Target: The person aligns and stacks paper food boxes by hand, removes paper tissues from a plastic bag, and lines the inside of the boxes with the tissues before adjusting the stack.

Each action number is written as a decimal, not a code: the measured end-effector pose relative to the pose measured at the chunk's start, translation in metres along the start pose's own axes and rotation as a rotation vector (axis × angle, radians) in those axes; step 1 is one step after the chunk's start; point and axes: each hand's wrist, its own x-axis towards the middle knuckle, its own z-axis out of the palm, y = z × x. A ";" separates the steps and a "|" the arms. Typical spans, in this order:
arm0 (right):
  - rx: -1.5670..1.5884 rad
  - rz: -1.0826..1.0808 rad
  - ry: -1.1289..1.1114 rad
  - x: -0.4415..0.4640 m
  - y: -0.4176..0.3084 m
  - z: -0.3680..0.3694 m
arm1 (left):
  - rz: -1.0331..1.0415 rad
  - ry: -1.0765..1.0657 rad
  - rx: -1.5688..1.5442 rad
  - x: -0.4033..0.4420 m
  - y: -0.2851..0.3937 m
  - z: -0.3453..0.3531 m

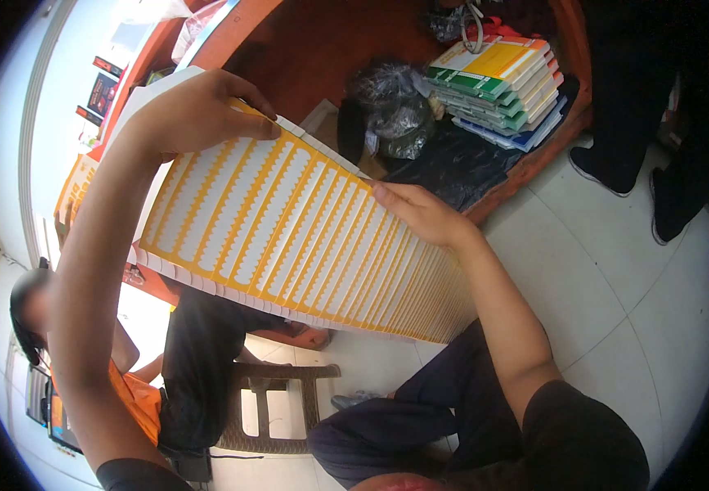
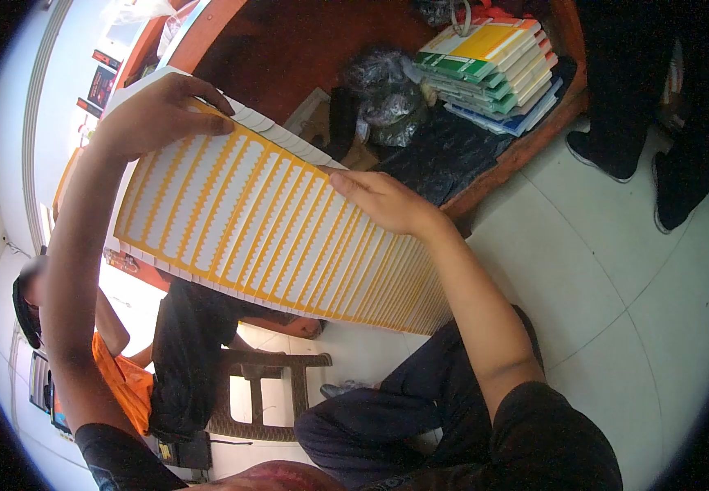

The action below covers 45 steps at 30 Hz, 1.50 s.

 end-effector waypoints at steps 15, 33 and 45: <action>-0.081 -0.125 0.106 -0.004 -0.008 -0.005 | 0.260 0.992 0.092 -0.132 -0.029 0.009; 0.354 -0.964 -0.388 -0.094 -0.125 0.119 | -0.095 0.461 -1.049 -0.237 0.081 0.569; 0.262 -0.700 -0.695 -0.053 -0.081 0.175 | -0.027 -0.609 -0.881 -0.233 0.094 0.649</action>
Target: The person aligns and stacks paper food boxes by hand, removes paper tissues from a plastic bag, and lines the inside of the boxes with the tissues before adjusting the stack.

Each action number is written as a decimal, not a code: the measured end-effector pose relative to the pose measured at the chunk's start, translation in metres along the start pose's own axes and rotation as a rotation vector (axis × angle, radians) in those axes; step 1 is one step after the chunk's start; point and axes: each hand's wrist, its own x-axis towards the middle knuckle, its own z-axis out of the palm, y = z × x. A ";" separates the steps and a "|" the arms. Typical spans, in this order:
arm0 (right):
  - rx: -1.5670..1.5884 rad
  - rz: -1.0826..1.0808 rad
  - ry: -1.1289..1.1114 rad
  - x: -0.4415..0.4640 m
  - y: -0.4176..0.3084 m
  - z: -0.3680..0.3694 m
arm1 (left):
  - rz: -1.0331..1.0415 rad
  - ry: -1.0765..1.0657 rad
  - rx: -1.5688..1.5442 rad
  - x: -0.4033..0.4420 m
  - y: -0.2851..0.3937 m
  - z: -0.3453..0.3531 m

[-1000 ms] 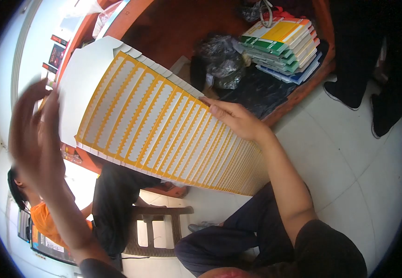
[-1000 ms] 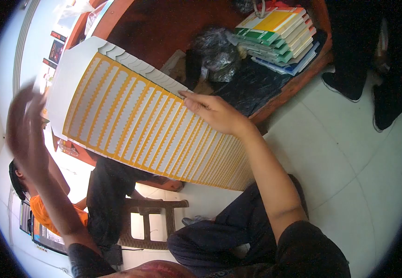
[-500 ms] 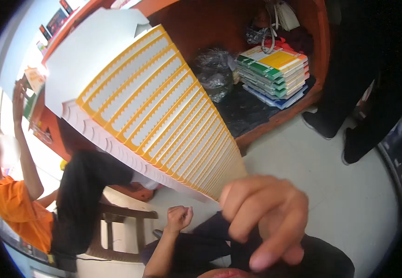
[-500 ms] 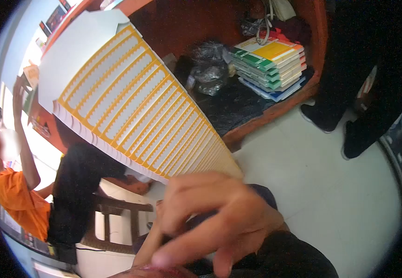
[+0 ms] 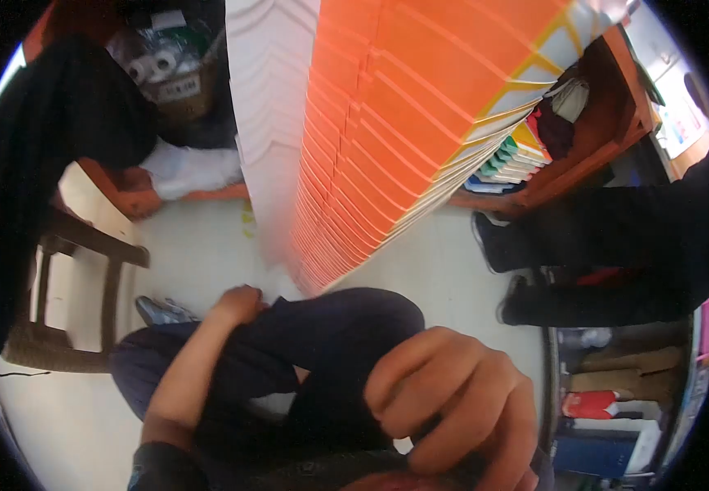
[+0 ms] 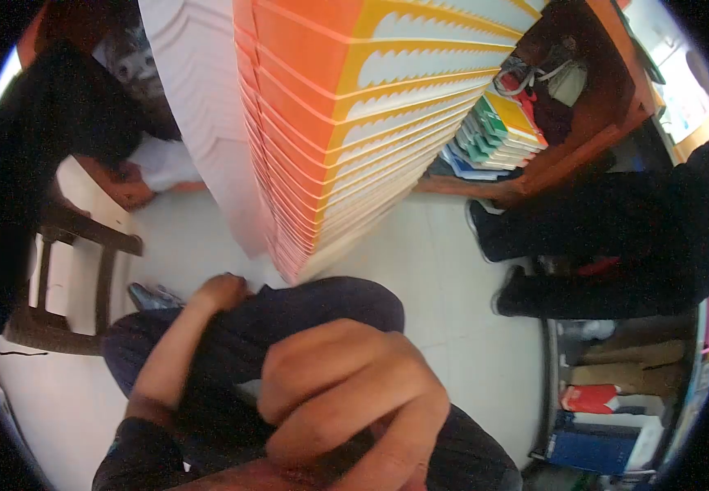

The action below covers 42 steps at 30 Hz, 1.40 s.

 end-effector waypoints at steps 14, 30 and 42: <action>-0.046 0.230 0.292 -0.007 0.008 0.049 | 0.020 0.001 -0.030 -0.023 0.026 -0.036; -0.148 0.409 0.205 -0.001 -0.017 0.012 | 0.148 0.138 -0.056 -0.024 0.024 -0.031; -0.717 -0.015 0.967 -0.033 -0.065 -0.062 | 0.048 0.082 -0.050 -0.028 0.029 -0.027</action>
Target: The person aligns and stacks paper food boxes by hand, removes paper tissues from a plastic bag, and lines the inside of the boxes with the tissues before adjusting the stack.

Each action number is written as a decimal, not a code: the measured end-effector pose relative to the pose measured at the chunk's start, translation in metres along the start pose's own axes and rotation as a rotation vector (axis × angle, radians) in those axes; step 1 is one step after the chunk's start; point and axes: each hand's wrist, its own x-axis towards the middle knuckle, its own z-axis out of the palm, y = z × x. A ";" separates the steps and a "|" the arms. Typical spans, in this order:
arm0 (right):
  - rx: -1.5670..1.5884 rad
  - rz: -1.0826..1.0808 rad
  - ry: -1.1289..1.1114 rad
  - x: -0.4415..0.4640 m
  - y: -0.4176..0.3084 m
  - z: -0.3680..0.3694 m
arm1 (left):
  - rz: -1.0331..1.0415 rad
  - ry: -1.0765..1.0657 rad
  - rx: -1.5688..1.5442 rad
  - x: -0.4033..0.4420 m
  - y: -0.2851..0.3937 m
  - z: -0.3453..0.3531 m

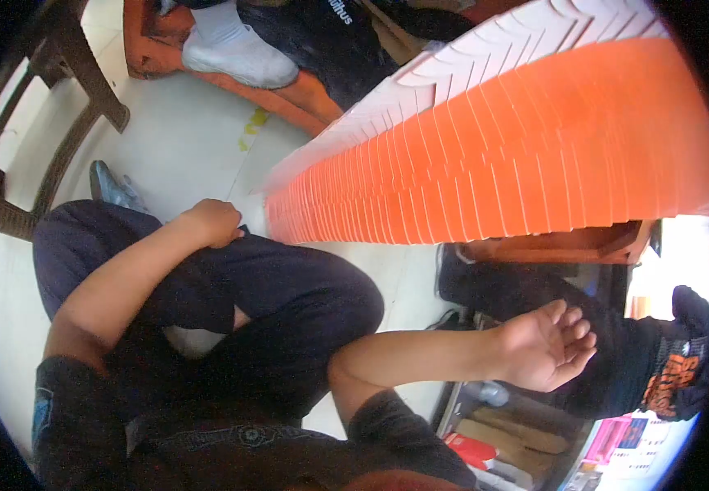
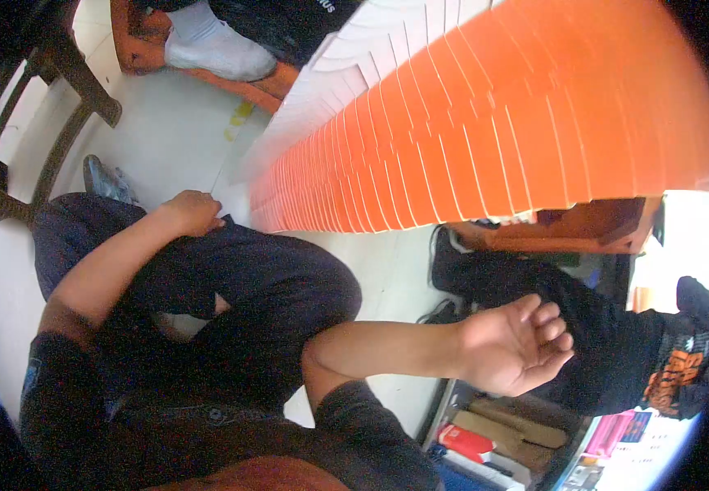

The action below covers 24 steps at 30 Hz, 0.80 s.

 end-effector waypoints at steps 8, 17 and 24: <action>-0.358 -0.194 0.304 -0.015 0.036 0.036 | 0.077 0.278 -0.135 -0.001 -0.018 -0.041; -0.588 0.028 0.098 -0.048 0.082 0.058 | 0.985 0.612 -1.281 -0.009 0.059 -0.273; -0.777 -0.224 -0.123 -0.062 0.095 0.068 | 1.425 -0.101 -1.608 0.019 0.126 -0.361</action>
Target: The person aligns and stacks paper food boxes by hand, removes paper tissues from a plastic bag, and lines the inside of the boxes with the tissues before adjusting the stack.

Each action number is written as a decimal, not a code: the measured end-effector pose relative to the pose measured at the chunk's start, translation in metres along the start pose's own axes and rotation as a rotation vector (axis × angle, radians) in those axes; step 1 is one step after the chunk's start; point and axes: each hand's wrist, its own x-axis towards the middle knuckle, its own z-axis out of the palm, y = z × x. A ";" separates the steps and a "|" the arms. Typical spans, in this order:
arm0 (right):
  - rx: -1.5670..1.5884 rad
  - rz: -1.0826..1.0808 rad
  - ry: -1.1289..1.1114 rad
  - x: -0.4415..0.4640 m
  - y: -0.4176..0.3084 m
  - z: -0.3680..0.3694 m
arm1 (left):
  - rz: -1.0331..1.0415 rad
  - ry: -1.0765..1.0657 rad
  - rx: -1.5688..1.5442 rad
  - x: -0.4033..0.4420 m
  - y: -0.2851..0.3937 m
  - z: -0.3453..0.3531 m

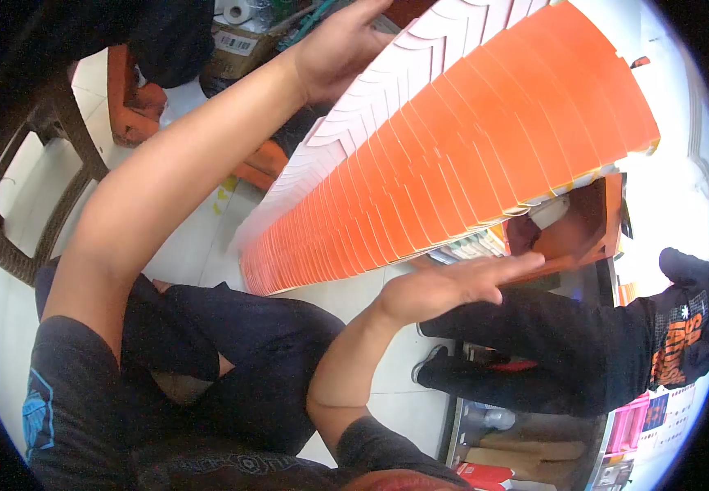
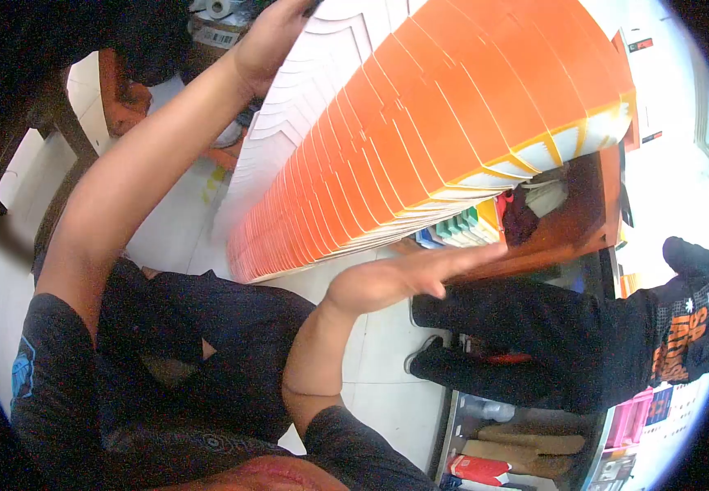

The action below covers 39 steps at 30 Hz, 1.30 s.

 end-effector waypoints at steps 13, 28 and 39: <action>0.050 -0.096 -0.226 -0.029 0.004 0.006 | 0.279 -0.437 0.092 -0.015 -0.042 -0.031; 0.157 -0.074 -0.210 -0.031 -0.028 -0.007 | 0.213 0.018 0.322 -0.023 -0.056 0.017; 0.190 -0.058 0.143 -0.008 -0.005 -0.041 | 0.082 -0.297 -0.325 -0.044 -0.044 0.025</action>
